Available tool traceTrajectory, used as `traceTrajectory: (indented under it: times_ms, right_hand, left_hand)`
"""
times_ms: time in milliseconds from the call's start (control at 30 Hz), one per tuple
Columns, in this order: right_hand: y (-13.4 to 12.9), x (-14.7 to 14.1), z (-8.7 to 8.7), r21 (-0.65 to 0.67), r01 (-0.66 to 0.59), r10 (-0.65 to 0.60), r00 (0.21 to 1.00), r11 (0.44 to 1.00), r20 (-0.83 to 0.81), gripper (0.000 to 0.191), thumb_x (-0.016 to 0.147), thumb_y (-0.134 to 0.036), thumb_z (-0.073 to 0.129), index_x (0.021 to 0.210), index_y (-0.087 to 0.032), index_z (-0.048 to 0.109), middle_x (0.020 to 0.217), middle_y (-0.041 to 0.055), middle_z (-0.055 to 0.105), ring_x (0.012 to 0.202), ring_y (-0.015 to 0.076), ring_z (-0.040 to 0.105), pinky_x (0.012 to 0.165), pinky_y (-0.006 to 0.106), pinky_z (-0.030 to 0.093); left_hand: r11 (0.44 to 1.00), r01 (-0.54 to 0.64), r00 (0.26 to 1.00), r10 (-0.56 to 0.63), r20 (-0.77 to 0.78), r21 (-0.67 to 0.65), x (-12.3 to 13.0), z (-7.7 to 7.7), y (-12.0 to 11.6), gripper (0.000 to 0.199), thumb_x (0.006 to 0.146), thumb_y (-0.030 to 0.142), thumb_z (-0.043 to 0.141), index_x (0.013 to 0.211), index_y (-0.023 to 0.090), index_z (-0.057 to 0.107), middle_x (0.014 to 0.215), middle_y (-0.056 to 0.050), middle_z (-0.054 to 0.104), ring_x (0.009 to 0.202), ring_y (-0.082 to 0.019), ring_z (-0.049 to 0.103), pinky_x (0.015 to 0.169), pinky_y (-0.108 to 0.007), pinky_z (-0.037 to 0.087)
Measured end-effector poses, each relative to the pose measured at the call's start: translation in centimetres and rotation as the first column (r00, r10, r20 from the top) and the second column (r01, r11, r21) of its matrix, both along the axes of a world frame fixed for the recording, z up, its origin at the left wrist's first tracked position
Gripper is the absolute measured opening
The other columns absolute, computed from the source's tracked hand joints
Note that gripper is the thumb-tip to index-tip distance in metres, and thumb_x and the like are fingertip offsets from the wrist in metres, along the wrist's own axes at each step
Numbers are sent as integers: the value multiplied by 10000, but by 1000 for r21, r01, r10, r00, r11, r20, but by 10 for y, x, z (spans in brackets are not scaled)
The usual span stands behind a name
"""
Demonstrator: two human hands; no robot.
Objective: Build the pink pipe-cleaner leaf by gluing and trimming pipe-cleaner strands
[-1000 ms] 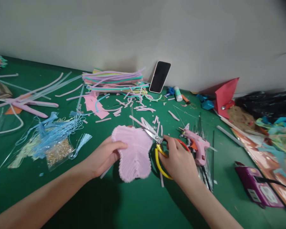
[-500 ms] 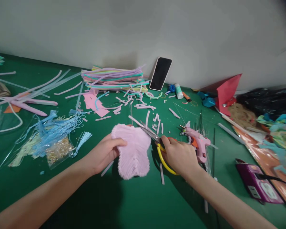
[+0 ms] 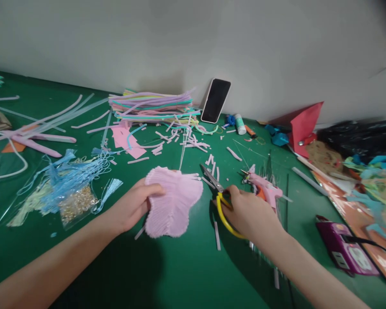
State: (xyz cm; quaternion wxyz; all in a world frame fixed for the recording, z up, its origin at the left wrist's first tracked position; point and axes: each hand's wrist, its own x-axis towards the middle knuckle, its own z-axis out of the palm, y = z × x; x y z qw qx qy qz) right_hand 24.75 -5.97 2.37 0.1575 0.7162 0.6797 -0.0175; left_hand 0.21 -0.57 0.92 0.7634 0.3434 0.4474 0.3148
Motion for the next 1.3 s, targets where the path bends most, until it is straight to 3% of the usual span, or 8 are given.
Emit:
traceTrajectory:
  times_ms: [100,167,333,533,767,867,1067,1300]
  right_hand:
    - [-5,-1,15,-73,-15,4,989,997,-147,216,853,-366,623,935,-167,634,830,96,730,696,271,703,496,296,383]
    - [-5,-4,26,-7,27,-28,935,1000,-353,254,889,-431,567,918,-194,654,795,63,729,658,231,687,529,298,421]
    - [0,-25,25,199,177,47,622,964,-781,286,822,-494,629,828,-208,638,688,-2,690,562,142,622,522,245,444]
    - [1,-37,6,285,279,107,516,917,-850,206,873,-364,582,757,-200,630,621,-27,643,499,100,560,466,206,402]
    - [-5,-43,-5,425,259,161,662,868,-732,252,935,-300,455,838,-179,653,617,-5,650,499,122,570,506,230,406]
    - [-5,-47,-9,443,296,146,671,846,-727,273,950,-288,421,864,-170,651,594,-5,629,464,125,528,490,238,387]
    - [-2,-44,-11,301,367,74,520,880,-851,291,951,-333,431,819,-186,646,574,-18,608,473,128,515,470,229,378]
    - [-1,-37,-12,68,408,-66,306,910,-950,433,950,-509,374,931,-184,660,802,57,697,682,177,646,565,260,496]
  left_hand:
    - [999,7,999,-4,51,-49,-2,2,1,293,715,234,749,994,173,686,918,-68,740,793,-230,685,725,-309,523]
    - [999,16,998,-14,58,-49,-3,4,1,275,718,250,770,970,177,686,936,-72,742,781,-228,691,727,-314,536]
    - [996,87,990,-85,110,-10,-3,3,-2,333,759,246,752,1079,193,680,1033,-83,735,901,-256,696,773,-317,555]
    - [992,125,986,-127,107,20,-3,2,-4,434,774,252,743,1195,198,651,1089,-100,726,955,-275,692,802,-331,558]
    - [998,57,998,-57,8,39,2,3,-8,276,747,252,774,1007,181,713,898,-59,753,842,-239,697,714,-303,562]
    - [997,54,999,-54,-9,62,5,4,-9,216,756,268,768,948,182,716,872,-42,751,811,-218,690,708,-288,559]
    - [996,65,998,-65,0,61,4,2,-9,205,757,265,768,938,188,710,857,-32,747,800,-203,684,697,-269,556]
    - [999,27,999,-26,-18,43,3,3,-7,233,735,264,786,933,173,704,841,-36,739,792,-205,686,677,-269,562]
